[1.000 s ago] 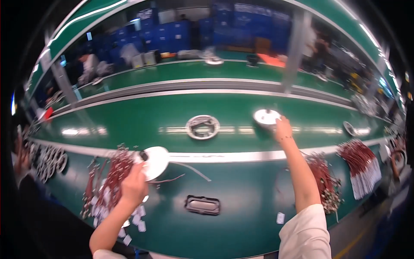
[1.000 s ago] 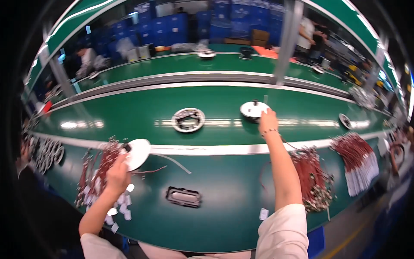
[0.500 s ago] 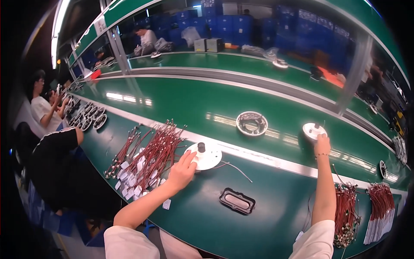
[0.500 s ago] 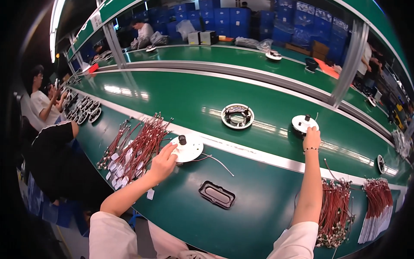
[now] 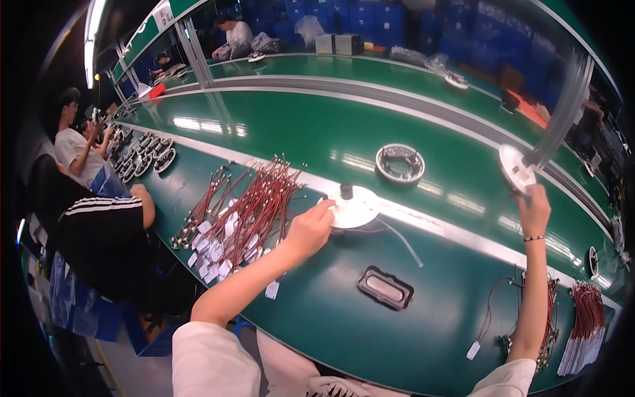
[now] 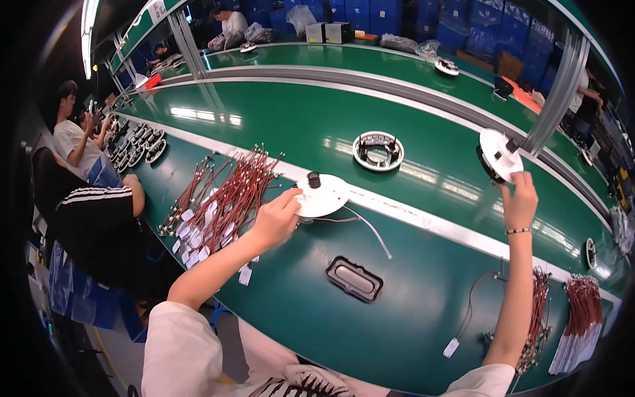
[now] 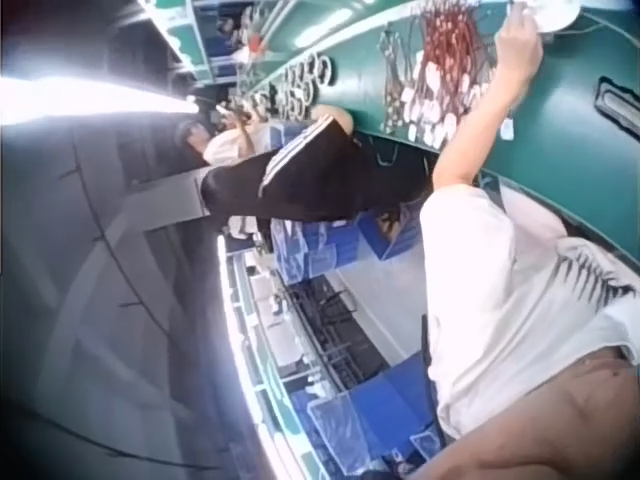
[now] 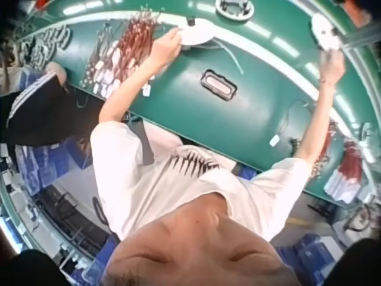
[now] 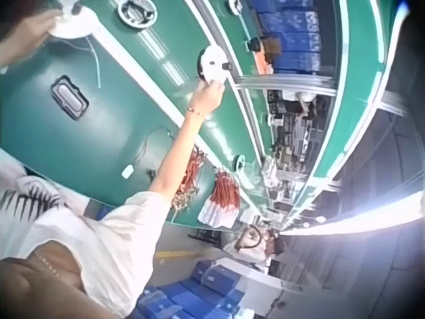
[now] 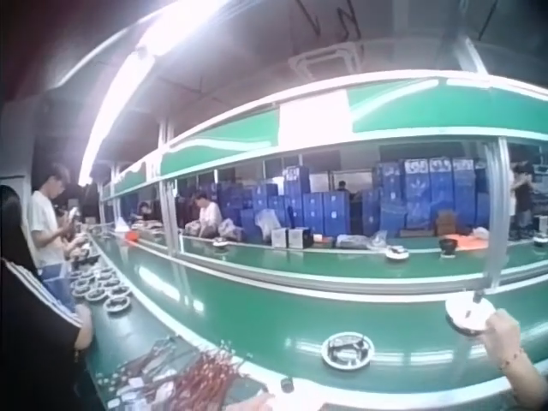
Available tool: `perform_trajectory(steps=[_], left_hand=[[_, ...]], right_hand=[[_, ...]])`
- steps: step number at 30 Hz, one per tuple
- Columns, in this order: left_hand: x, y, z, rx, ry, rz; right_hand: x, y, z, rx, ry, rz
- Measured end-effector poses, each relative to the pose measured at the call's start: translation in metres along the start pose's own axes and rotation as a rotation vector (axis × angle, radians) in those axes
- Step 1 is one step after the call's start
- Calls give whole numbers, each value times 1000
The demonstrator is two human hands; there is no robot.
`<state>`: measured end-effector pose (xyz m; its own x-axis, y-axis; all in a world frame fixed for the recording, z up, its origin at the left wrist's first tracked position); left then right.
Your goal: Assembling electronic devices, possibly smoke detectors or sensors, on a factory production line.
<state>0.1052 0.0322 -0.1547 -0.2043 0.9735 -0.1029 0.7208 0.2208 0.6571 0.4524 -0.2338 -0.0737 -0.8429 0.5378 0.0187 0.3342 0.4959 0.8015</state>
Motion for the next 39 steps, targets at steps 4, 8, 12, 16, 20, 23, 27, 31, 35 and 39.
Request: perform_trajectory(steps=[4, 8, 12, 16, 20, 23, 27, 31, 35, 39], left_hand=[[0, -11, 15, 25, 44, 33], [-14, -16, 0, 63, 91, 77], [-82, -29, -63, 132, -101, 128], [-138, -125, -104, 519, -606, 145], [-175, -206, -107, 820, -855, 62], [-195, -230, -86, 1006, -1035, -74], [-248, -222, -64, 1228, -1260, -45], [-294, -236, -82, 1626, -1518, 545], [-296, -230, -92, 1743, -1550, 694], [-302, -219, -102, 1726, -1502, 780]], right_hand=[[53, 3, -67, -77, 142, -80], [102, -17, -126, -68, 204, -83], [126, -72, -180, -88, 224, -53], [158, -145, -202, 93, 163, -1], [154, -211, -197, 263, 113, 59], [137, -248, -184, 316, 44, 157], [134, -260, -178, 240, 14, 168], [142, -264, -182, 319, 52, 245], [187, -297, -227, 339, 176, 170], [278, -380, -264, 1040, 774, 228]])
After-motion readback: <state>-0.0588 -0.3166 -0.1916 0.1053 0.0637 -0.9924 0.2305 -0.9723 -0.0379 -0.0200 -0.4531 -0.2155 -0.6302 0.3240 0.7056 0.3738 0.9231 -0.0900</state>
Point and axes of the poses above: each hand's wrist, its own y-axis towards the middle knuckle, its own z-axis out of the palm, x = y × z, the point moved 6 cm from there along y, towards the middle knuckle
